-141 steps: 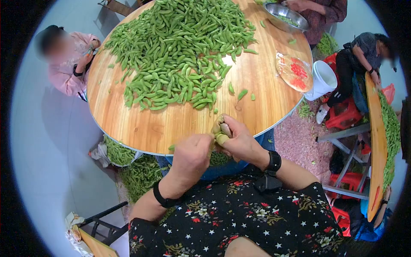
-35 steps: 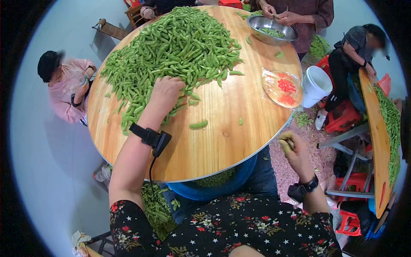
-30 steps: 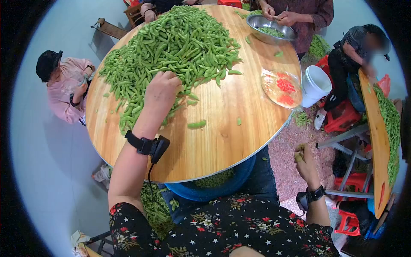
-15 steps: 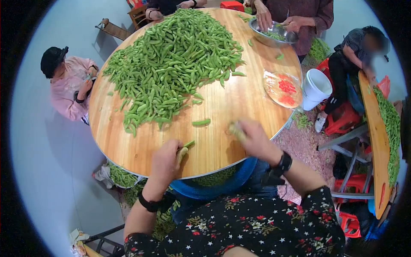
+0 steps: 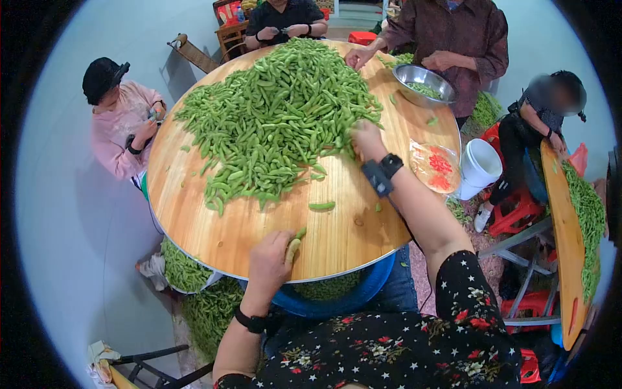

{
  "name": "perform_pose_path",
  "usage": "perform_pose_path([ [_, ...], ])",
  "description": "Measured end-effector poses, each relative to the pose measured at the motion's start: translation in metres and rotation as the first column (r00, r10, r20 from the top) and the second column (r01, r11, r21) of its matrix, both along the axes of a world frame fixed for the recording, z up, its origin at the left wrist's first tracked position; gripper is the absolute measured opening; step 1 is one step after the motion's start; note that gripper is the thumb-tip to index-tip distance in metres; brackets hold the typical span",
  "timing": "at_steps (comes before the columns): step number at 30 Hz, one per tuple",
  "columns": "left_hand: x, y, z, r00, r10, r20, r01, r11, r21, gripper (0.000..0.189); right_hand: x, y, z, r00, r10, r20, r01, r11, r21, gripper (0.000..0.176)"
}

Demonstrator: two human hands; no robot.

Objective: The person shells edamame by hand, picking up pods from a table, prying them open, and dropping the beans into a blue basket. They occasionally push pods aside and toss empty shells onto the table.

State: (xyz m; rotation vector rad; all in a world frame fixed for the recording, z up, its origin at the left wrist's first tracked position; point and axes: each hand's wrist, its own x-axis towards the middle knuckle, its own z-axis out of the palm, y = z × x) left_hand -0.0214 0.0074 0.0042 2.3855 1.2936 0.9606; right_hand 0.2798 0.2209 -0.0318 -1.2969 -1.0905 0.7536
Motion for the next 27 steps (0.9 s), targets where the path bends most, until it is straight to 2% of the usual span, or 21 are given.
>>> perform_pose_path([
  [1,0.0,0.0,-0.001,1.0,0.001,0.004,-0.001,1.0,0.001,0.013,-0.006,0.001,-0.02,0.985,0.014,0.172,-0.043,0.985,0.169,0.019],
  [2,0.0,0.0,-0.002,1.0,0.012,-0.01,-0.012,1.0,-0.002,0.014,-0.025,-0.043,0.023,0.902,0.12,0.415,-0.164,0.984,0.071,0.019],
  [3,-0.001,-0.001,-0.004,0.999,0.024,-0.025,-0.024,1.0,-0.005,0.015,-0.036,-0.057,0.025,0.863,0.145,0.485,-0.224,0.969,0.108,0.021],
  [5,-0.002,0.001,-0.007,1.0,0.024,-0.001,-0.023,0.999,0.036,0.015,-0.046,-0.072,0.027,0.764,0.017,0.645,-0.191,0.961,0.201,0.021],
  [7,-0.001,0.0,-0.006,0.999,0.024,0.022,-0.026,0.997,0.079,0.016,-0.052,-0.096,0.033,0.774,0.035,0.632,-0.246,0.937,0.249,0.021],
  [9,0.001,-0.004,-0.001,0.996,0.09,-0.002,-0.089,0.989,0.122,0.032,-0.058,-0.129,0.043,0.786,0.053,0.616,-0.295,0.908,0.298,0.021],
  [11,-0.001,-0.006,0.002,0.992,0.111,-0.056,-0.103,0.987,0.123,0.031,-0.061,-0.163,0.053,0.824,0.3,0.481,-0.388,0.917,0.092,0.022],
  [13,0.0,-0.004,0.001,0.987,0.126,-0.105,-0.112,0.985,0.129,0.03,-0.058,-0.181,0.045,0.814,0.294,0.501,-0.364,0.93,0.044,0.024],
  [15,0.0,-0.004,-0.008,0.988,0.151,0.032,-0.153,0.985,0.083,0.024,-0.056,-0.196,0.041,0.801,0.288,0.524,-0.335,0.942,-0.005,0.025],
  [18,0.002,-0.005,-0.012,0.966,0.223,0.129,-0.227,0.974,0.018,0.018,-0.055,-0.213,0.041,0.856,0.375,0.356,-0.381,0.923,-0.055,0.027],
  [19,0.002,-0.006,-0.012,0.968,0.217,0.129,-0.222,0.975,0.022,0.018,-0.055,-0.212,0.032,0.858,0.369,0.357,-0.376,0.925,-0.051,0.027],
  [21,0.005,-0.005,-0.01,0.958,0.272,0.093,-0.272,0.962,-0.014,0.016,-0.051,-0.205,0.023,0.824,0.233,0.516,-0.362,0.918,0.164,0.029],
  [25,0.005,-0.007,-0.005,0.955,0.297,0.025,-0.295,0.954,-0.061,0.015,-0.034,-0.185,0.044,0.825,0.128,0.55,-0.244,0.959,0.143,0.027],
  [27,0.003,-0.006,-0.007,0.967,0.254,-0.016,-0.254,0.967,-0.014,0.015,-0.018,-0.156,0.05,0.88,0.196,0.432,-0.224,0.974,0.015,0.024],
])
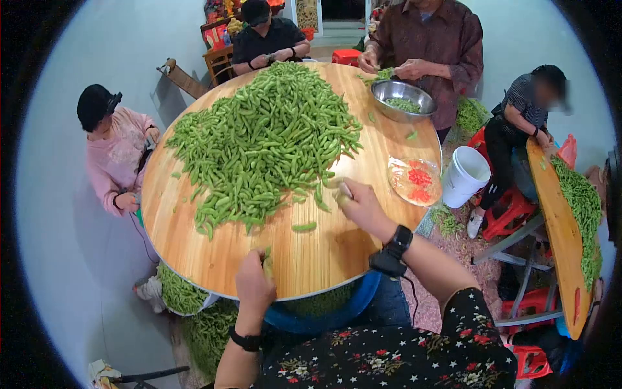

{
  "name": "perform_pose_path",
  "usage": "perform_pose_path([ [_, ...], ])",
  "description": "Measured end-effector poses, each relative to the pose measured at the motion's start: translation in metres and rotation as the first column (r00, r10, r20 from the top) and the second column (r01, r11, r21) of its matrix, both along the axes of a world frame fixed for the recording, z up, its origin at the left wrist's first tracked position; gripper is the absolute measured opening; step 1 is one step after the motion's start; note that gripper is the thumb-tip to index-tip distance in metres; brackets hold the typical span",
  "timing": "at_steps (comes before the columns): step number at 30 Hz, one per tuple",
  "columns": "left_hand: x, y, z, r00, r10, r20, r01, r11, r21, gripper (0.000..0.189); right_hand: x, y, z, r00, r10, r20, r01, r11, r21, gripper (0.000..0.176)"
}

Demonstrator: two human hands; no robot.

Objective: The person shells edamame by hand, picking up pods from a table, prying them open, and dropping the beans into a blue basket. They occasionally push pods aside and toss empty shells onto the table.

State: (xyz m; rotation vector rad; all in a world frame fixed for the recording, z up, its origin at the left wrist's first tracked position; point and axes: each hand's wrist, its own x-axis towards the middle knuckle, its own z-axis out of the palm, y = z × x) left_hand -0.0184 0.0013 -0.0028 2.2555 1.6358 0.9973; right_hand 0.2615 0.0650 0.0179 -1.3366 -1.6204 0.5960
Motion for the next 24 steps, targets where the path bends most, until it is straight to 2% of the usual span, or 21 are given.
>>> perform_pose_path([
  [2,0.001,0.0,0.001,1.0,-0.001,-0.01,0.001,1.0,0.021,0.014,0.009,0.028,0.016,0.998,0.003,-0.057,-0.004,1.0,-0.02,0.024],
  [4,0.001,0.001,0.002,1.0,0.005,-0.02,-0.004,0.999,0.042,0.014,0.011,0.061,0.023,0.995,0.005,0.1,-0.043,0.924,0.38,0.019],
  [6,0.0,0.002,0.001,0.999,-0.009,0.047,0.008,1.0,0.021,0.012,0.001,0.071,0.034,0.994,0.023,0.108,-0.059,0.938,0.342,0.019],
  [8,0.0,0.003,-0.001,0.994,-0.007,0.105,0.004,1.0,0.026,0.013,-0.023,0.063,0.034,0.984,0.152,0.096,-0.167,0.97,0.174,0.02],
  [10,-0.003,0.004,0.001,0.985,-0.053,0.164,0.047,0.998,0.042,0.016,-0.047,0.045,0.02,0.965,0.253,0.066,-0.26,0.958,0.122,0.021],
  [11,-0.005,0.004,0.003,0.988,-0.013,0.156,0.01,1.0,0.017,0.016,-0.057,0.03,0.017,0.941,0.331,-0.064,-0.334,0.942,-0.031,0.019],
  [12,-0.004,0.006,0.005,0.957,-0.029,0.289,0.052,0.996,-0.072,0.019,-0.063,0.016,0.02,0.903,0.38,-0.199,-0.415,0.893,-0.176,0.019],
  [13,-0.002,0.006,0.006,0.906,-0.034,0.421,0.107,0.983,-0.152,0.022,-0.064,0.002,0.027,0.869,0.423,-0.257,-0.493,0.786,-0.372,0.019],
  [14,0.0,0.005,0.007,0.91,-0.006,0.414,0.088,0.98,-0.179,0.022,-0.067,-0.009,0.027,0.859,0.432,-0.276,-0.51,0.767,-0.388,0.019],
  [16,0.01,0.005,0.007,0.815,-0.084,0.573,0.25,0.944,-0.217,0.032,-0.068,-0.03,0.024,0.832,0.427,-0.355,-0.551,0.711,-0.436,0.02],
  [18,0.016,0.004,0.006,0.798,-0.092,0.595,0.299,0.919,-0.259,0.035,-0.069,-0.043,0.016,0.83,0.463,-0.311,-0.556,0.723,-0.409,0.019],
  [19,0.018,0.004,0.006,0.779,-0.104,0.618,0.345,0.894,-0.284,0.037,-0.071,-0.049,0.014,0.817,0.443,-0.37,-0.564,0.75,-0.345,0.019],
  [20,0.019,0.004,0.006,0.777,-0.103,0.621,0.347,0.893,-0.286,0.037,-0.073,-0.053,0.012,0.798,0.425,-0.428,-0.565,0.776,-0.28,0.02],
  [21,0.02,0.004,0.006,0.752,-0.141,0.643,0.378,0.893,-0.246,0.037,-0.075,-0.058,0.009,0.799,0.422,-0.429,-0.563,0.776,-0.284,0.02],
  [22,0.02,0.003,0.006,0.726,-0.177,0.664,0.404,0.891,-0.205,0.037,-0.078,-0.061,0.007,0.771,0.388,-0.504,-0.58,0.754,-0.307,0.022],
  [23,0.019,0.003,0.007,0.726,-0.173,0.665,0.402,0.892,-0.207,0.037,-0.08,-0.064,0.006,0.739,0.35,-0.575,-0.601,0.73,-0.327,0.025],
  [24,0.018,0.003,0.009,0.751,-0.196,0.63,0.4,0.894,-0.199,0.037,-0.082,-0.066,0.009,0.737,0.352,-0.576,-0.603,0.727,-0.328,0.025],
])
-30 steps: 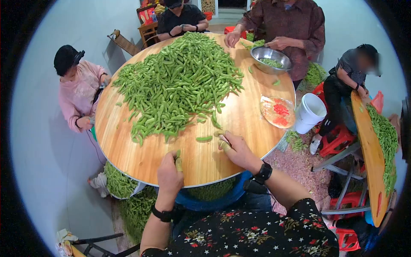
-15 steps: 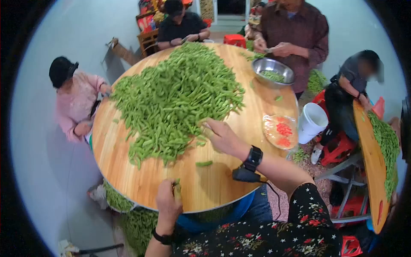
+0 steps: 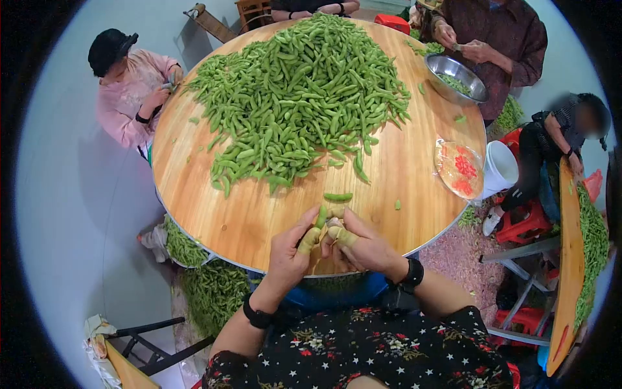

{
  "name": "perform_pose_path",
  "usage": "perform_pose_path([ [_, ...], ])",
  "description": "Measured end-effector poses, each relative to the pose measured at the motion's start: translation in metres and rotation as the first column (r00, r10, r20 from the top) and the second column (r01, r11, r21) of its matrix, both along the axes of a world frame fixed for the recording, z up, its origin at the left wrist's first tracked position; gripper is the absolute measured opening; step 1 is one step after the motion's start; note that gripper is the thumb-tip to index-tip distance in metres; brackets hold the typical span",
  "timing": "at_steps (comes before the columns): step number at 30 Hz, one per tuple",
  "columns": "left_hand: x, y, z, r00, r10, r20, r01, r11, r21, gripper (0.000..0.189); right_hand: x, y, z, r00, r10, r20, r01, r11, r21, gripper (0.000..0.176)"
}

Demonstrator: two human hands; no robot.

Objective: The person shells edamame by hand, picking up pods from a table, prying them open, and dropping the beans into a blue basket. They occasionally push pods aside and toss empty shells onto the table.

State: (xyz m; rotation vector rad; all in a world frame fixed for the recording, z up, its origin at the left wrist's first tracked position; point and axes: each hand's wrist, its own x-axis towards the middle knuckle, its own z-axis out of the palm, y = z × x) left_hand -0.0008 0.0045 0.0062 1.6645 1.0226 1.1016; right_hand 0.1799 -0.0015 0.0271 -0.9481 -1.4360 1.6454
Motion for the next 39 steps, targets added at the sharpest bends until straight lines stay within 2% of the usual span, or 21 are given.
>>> perform_pose_path([
  [2,-0.003,-0.002,0.002,0.999,-0.008,-0.045,0.009,1.0,0.03,0.037,-0.002,-0.006,0.009,0.995,-0.017,-0.101,-0.013,0.958,-0.286,0.028],
  [3,-0.005,-0.002,0.003,0.997,-0.007,-0.076,0.01,0.999,0.048,0.037,-0.003,-0.006,0.007,0.995,-0.018,-0.103,-0.012,0.959,-0.283,0.028],
  [8,-0.01,-0.005,0.017,0.97,0.007,-0.243,0.039,0.982,0.184,0.038,-0.005,-0.011,0.007,0.999,-0.019,-0.036,0.017,0.997,-0.072,0.024],
  [11,-0.006,-0.005,0.021,0.984,-0.006,-0.18,0.05,0.969,0.243,0.037,-0.002,-0.014,0.007,0.999,-0.005,-0.035,0.0,0.989,-0.15,0.018],
  [16,-0.011,-0.011,0.031,0.88,0.034,-0.474,0.204,0.874,0.441,0.033,0.001,-0.02,0.002,0.994,-0.023,-0.108,0.009,0.991,-0.133,0.014],
  [18,-0.006,-0.012,0.034,0.887,0.021,-0.462,0.224,0.854,0.469,0.033,0.001,-0.022,-0.001,0.998,-0.031,-0.054,0.036,0.995,0.094,0.012],
  [19,-0.001,-0.011,0.03,0.938,0.002,-0.347,0.18,0.852,0.492,0.035,0.002,-0.022,0.001,0.998,-0.029,-0.056,0.034,0.995,0.091,0.012],
  [21,-0.002,-0.012,0.02,0.972,-0.008,-0.234,0.129,0.854,0.504,0.036,0.004,-0.02,0.011,0.972,-0.026,-0.233,-0.055,0.94,-0.336,0.011],
  [22,-0.005,-0.013,0.016,0.989,-0.118,-0.094,0.132,0.977,0.168,0.037,0.003,-0.016,0.008,0.971,-0.02,-0.24,-0.064,0.94,-0.336,0.011],
  [23,-0.007,-0.014,0.012,0.983,-0.163,0.083,0.176,0.966,-0.188,0.038,0.004,-0.012,0.001,0.941,-0.029,-0.338,-0.121,0.903,-0.413,0.013],
  [24,-0.009,-0.013,0.009,0.984,-0.157,0.08,0.17,0.967,-0.191,0.038,0.005,-0.01,-0.003,0.901,-0.048,-0.431,-0.184,0.858,-0.48,0.015],
  [26,-0.011,-0.007,0.007,0.868,-0.08,0.491,0.386,0.731,-0.562,0.041,0.006,-0.004,-0.003,0.883,-0.043,-0.467,-0.228,0.831,-0.508,0.017],
  [28,-0.004,-0.003,0.003,0.863,-0.058,0.502,0.372,0.745,-0.553,0.041,0.006,0.001,-0.005,0.911,-0.04,-0.411,-0.155,0.889,-0.43,0.017],
  [29,0.0,-0.001,0.002,0.975,-0.097,0.199,0.149,0.952,-0.266,0.036,0.007,0.002,-0.008,0.932,-0.064,-0.358,-0.091,0.912,-0.401,0.017],
  [30,0.002,0.001,0.003,0.994,0.002,-0.111,0.012,0.992,0.127,0.032,0.005,0.001,-0.003,0.931,-0.063,-0.359,-0.093,0.911,-0.401,0.017],
  [31,0.001,0.002,0.006,0.994,0.003,-0.113,0.011,0.992,0.126,0.032,0.002,-0.001,0.004,0.974,-0.094,-0.204,0.017,0.936,-0.351,0.016],
  [32,0.0,0.005,0.01,0.954,0.052,-0.294,0.054,0.939,0.339,0.026,0.0,-0.002,0.008,0.99,-0.137,-0.046,0.119,0.952,-0.282,0.016],
  [33,0.0,0.006,0.012,0.884,0.136,-0.448,0.135,0.841,0.523,0.02,-0.001,-0.003,0.007,0.989,-0.139,-0.047,0.12,0.952,-0.283,0.016],
  [35,0.006,0.002,0.009,0.892,0.158,-0.424,0.101,0.844,0.526,0.017,-0.001,-0.007,0.002,0.976,-0.172,0.136,0.184,0.979,-0.084,0.016],
  [37,0.014,-0.006,0.007,0.895,0.18,-0.408,0.066,0.851,0.521,0.014,-0.007,-0.002,-0.025,0.964,-0.246,0.098,0.245,0.969,0.02,0.016],
  [39,0.02,-0.012,0.008,0.967,0.118,-0.224,-0.061,0.967,0.248,0.016,-0.012,-0.005,-0.035,0.952,-0.301,0.051,0.295,0.95,0.106,0.016],
])
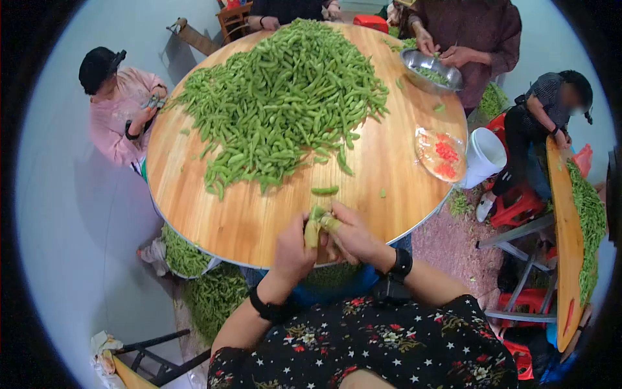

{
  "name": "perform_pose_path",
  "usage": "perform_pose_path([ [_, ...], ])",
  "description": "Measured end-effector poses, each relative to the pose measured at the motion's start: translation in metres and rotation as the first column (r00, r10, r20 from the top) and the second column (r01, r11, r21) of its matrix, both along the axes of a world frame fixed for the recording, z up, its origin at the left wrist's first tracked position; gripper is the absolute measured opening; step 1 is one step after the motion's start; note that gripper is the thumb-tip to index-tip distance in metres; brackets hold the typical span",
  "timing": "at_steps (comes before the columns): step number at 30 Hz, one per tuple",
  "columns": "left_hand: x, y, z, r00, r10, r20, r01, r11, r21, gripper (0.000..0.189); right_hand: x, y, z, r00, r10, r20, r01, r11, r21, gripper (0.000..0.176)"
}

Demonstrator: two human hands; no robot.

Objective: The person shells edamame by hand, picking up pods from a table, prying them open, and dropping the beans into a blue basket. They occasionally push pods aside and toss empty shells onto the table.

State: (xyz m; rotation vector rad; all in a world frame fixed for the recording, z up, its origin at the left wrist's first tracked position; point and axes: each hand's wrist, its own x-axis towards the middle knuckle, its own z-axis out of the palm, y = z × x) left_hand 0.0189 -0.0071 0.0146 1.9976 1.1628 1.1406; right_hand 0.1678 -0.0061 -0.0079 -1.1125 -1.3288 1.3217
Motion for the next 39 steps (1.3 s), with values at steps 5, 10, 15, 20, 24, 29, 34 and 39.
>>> perform_pose_path([
  [5,-0.01,0.016,-0.015,0.992,0.05,0.119,-0.008,0.944,-0.33,0.021,0.003,0.006,0.01,0.991,0.048,0.123,-0.035,0.994,-0.103,0.017],
  [10,-0.005,0.017,-0.023,0.999,-0.001,0.037,-0.001,0.998,0.055,0.02,0.013,-0.001,0.029,0.903,-0.12,0.412,0.036,0.978,0.205,0.016],
  [15,-0.003,0.01,-0.017,0.999,-0.044,-0.012,0.045,0.995,0.091,0.02,0.016,0.005,0.016,0.855,-0.292,0.429,-0.031,0.796,0.605,0.021],
  [20,-0.015,0.005,-0.01,0.984,-0.17,-0.058,0.165,0.983,-0.079,0.02,0.025,0.004,0.02,0.867,-0.111,0.485,-0.139,0.882,0.45,0.02],
  [24,-0.023,0.007,-0.01,0.948,-0.317,-0.03,0.312,0.944,-0.107,0.021,0.031,0.014,0.014,0.957,0.291,-0.011,-0.292,0.955,-0.06,0.014],
  [29,-0.02,0.001,-0.002,0.96,-0.242,0.137,0.278,0.86,-0.428,0.023,0.034,0.014,0.021,0.94,0.114,-0.321,-0.235,0.898,-0.372,0.016],
  [34,-0.01,-0.001,0.006,0.997,-0.06,0.052,0.078,0.847,-0.526,0.022,0.028,0.002,0.02,1.0,0.004,-0.024,-0.006,0.997,-0.082,0.014],
  [39,-0.011,-0.004,0.002,0.985,-0.123,-0.123,0.114,0.99,-0.078,0.02,0.021,-0.004,0.013,0.904,-0.155,0.399,-0.067,0.869,0.49,0.012],
])
